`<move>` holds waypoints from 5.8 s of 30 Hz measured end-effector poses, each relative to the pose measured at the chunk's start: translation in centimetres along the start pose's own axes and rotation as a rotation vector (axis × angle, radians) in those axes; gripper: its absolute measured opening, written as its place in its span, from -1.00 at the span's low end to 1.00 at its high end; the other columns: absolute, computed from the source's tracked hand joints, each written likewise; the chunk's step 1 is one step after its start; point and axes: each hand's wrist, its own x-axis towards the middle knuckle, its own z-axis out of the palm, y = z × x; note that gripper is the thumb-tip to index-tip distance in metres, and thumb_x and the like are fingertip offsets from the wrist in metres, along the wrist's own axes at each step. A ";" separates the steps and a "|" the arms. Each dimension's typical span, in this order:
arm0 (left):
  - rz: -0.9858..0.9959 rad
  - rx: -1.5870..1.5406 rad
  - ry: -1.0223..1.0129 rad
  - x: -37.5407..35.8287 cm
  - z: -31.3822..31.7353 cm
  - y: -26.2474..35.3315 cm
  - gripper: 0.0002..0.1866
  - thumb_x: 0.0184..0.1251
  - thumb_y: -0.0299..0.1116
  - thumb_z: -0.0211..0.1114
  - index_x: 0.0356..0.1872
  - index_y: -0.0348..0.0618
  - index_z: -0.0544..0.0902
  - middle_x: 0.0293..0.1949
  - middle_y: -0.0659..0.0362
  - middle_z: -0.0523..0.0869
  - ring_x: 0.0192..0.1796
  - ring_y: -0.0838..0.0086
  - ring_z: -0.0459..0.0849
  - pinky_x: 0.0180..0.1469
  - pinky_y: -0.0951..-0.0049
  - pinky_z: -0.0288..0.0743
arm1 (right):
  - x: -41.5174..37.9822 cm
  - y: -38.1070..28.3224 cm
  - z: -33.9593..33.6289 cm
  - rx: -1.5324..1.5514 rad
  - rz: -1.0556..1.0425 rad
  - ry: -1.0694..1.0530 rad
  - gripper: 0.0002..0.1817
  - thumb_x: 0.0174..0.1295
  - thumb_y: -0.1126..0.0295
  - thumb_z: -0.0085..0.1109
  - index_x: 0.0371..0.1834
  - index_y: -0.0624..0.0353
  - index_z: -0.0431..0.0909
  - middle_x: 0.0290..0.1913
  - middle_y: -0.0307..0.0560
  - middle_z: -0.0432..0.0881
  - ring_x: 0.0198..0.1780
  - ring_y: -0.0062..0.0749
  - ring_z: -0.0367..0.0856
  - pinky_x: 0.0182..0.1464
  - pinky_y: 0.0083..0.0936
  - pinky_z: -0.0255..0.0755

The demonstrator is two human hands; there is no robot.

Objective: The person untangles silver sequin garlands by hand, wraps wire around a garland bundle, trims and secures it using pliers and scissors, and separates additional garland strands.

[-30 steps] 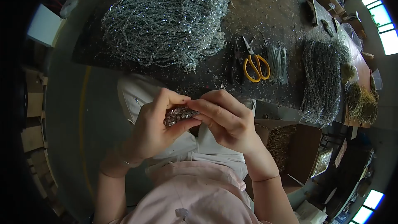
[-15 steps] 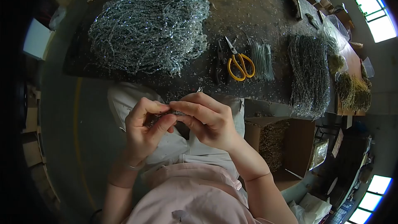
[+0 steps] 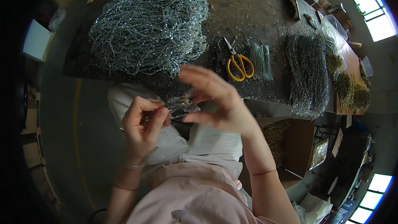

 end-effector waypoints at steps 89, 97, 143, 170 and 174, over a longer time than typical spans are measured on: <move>-0.118 -0.323 0.031 0.0 -0.5 3.0 -0.90 0.16 -0.53 0.18 -0.35 -0.27 0.43 -0.54 0.22 0.53 -0.53 0.71 0.49 -0.52 0.72 0.37 | -3.2 0.7 7.2 0.455 0.162 0.299 -0.89 0.14 0.63 -0.02 -0.31 0.35 0.51 -0.43 -0.16 0.56 -0.53 -0.70 0.43 -0.54 -0.77 0.28; -0.297 -0.445 -0.092 0.7 -1.0 3.6 -0.89 0.22 -0.46 0.13 -0.30 -0.27 0.42 -0.55 0.23 0.52 -0.53 0.73 0.46 -0.48 0.71 0.37 | -3.1 -0.1 6.7 0.203 0.050 0.265 -0.90 0.16 0.62 -0.05 -0.38 0.38 0.50 -0.45 -0.11 0.57 -0.55 -0.63 0.44 -0.52 -0.75 0.29; -0.109 -0.277 -0.232 -0.3 -0.8 3.7 -0.92 0.16 -0.51 0.18 -0.38 -0.24 0.44 -0.54 0.29 0.48 -0.50 0.76 0.39 -0.50 0.69 0.24 | 2.2 -3.2 2.7 0.312 0.056 -0.048 -0.80 -0.08 0.53 0.12 -0.77 0.31 0.36 -0.65 -0.24 0.38 -0.60 -0.66 0.32 -0.56 -0.71 0.16; 0.355 0.419 -0.312 1.9 -0.8 3.5 -0.67 0.01 -0.22 0.32 -0.41 -0.31 0.50 -0.36 0.08 0.52 -0.29 0.38 0.52 -0.27 0.40 0.36 | 2.0 -3.9 2.3 -0.199 -0.331 -0.029 -0.88 -0.18 0.48 0.30 -0.57 0.21 0.55 -0.53 -0.19 0.49 -0.44 -0.44 0.45 -0.42 -0.57 0.34; 0.076 -0.014 -0.445 1.7 -1.2 3.6 -0.76 0.00 -0.40 0.32 -0.36 -0.30 0.48 -0.45 0.14 0.54 -0.43 0.55 0.52 -0.48 0.58 0.33 | 1.7 -3.9 1.7 -0.201 -0.354 0.001 -0.89 -0.17 0.47 0.29 -0.57 0.21 0.55 -0.52 -0.18 0.48 -0.44 -0.45 0.44 -0.41 -0.57 0.34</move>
